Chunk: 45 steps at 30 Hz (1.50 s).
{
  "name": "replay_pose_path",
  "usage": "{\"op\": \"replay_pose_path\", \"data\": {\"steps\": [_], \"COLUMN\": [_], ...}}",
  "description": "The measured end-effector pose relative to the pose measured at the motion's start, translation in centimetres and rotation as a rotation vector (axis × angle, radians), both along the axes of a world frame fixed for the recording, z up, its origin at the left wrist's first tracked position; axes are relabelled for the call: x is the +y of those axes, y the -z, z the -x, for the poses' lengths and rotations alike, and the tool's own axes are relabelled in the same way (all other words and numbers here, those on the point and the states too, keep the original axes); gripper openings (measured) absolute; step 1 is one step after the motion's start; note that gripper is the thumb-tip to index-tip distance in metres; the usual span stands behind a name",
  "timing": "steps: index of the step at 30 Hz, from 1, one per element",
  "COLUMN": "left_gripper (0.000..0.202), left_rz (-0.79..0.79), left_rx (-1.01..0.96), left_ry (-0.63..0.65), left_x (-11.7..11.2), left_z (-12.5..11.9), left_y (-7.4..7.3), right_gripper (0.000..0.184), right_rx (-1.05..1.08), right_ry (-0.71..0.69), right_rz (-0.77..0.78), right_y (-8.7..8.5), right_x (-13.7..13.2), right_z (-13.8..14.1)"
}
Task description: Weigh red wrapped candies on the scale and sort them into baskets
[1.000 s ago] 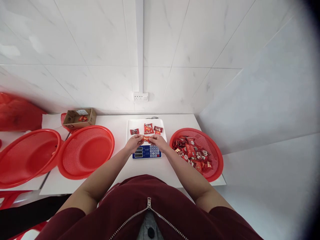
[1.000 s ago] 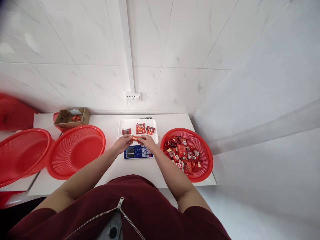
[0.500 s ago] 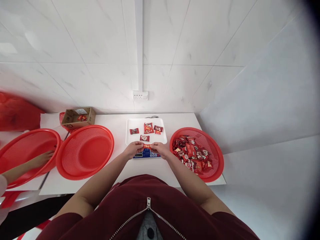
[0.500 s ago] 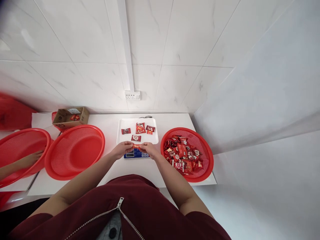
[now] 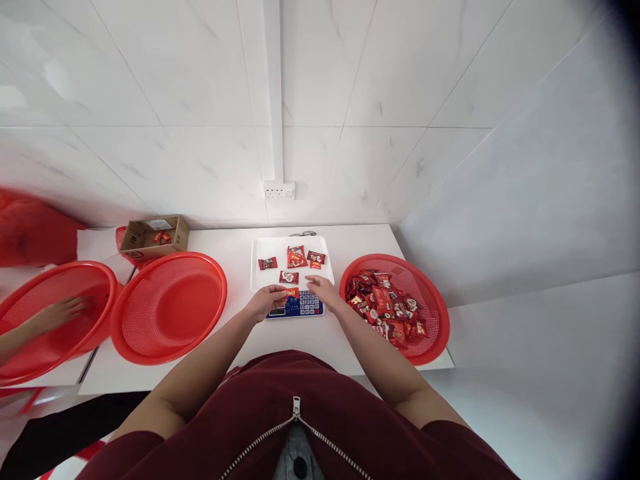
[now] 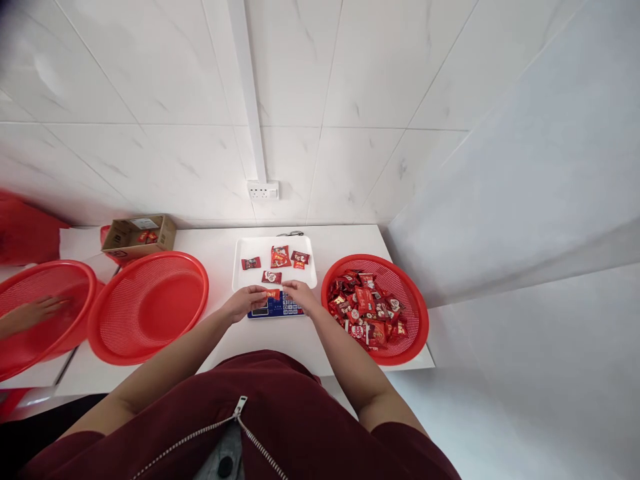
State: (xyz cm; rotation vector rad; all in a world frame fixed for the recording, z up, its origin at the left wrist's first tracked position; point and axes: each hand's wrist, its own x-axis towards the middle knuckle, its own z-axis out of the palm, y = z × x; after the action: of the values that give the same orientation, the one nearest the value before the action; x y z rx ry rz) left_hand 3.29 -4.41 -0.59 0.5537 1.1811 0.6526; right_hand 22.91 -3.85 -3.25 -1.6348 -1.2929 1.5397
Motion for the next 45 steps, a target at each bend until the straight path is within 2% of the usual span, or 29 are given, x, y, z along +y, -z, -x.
{"op": "replay_pose_path", "data": {"steps": [5,8,12,17,22,25,30,33,38,45], "left_gripper": [0.019,0.020,0.020,0.019,0.017,0.015,0.016,0.017,0.018,0.023], "left_rz": [0.018,0.034,0.048,0.058,0.060,0.062,0.070,0.068,0.044,-0.031], "left_rx": [0.024,0.027,0.016,0.006,-0.009,-0.024,-0.050,-0.052,-0.053,-0.075], "left_ry": [-0.089,-0.123,-0.161,-0.187,-0.156,-0.110,-0.005,0.039,0.096,0.143], "left_x": [0.4,0.3,0.0,0.3,0.6,0.1,-1.5,-2.4,-3.0,-2.2], "left_z": [1.3,2.4,3.6,3.7,2.2,1.3,0.2,-0.1,-0.1,-0.5], "left_y": [-0.4,-0.7,-0.6,-0.2,-0.4,-0.4,0.2,0.5,0.2,-1.1], "right_gripper": [0.057,0.060,0.058,0.056,0.058,0.049,0.034,0.031,0.033,0.035], "right_rx": [-0.323,-0.428,-0.470,-0.403,-0.287,-0.152,0.149,0.238,0.295,0.321], "right_ry": [0.072,0.022,-0.072,-0.152,-0.092,-0.091,-0.191,-0.164,-0.090,-0.060], "right_rz": [-0.201,-0.232,-0.251,-0.261,-0.211,-0.135,0.028,0.070,0.086,0.056], "right_y": [0.3,0.9,1.7,1.7,0.5,-0.2,-1.1,-1.3,-1.6,-2.2], "right_x": [4.8,6.9,7.4,6.2,4.1,2.0,-2.5,-4.4,-5.3,-5.0], "right_z": [-2.2,-2.8,-2.2,-0.7,-0.7,-0.6,0.8,1.5,1.4,0.8]}}
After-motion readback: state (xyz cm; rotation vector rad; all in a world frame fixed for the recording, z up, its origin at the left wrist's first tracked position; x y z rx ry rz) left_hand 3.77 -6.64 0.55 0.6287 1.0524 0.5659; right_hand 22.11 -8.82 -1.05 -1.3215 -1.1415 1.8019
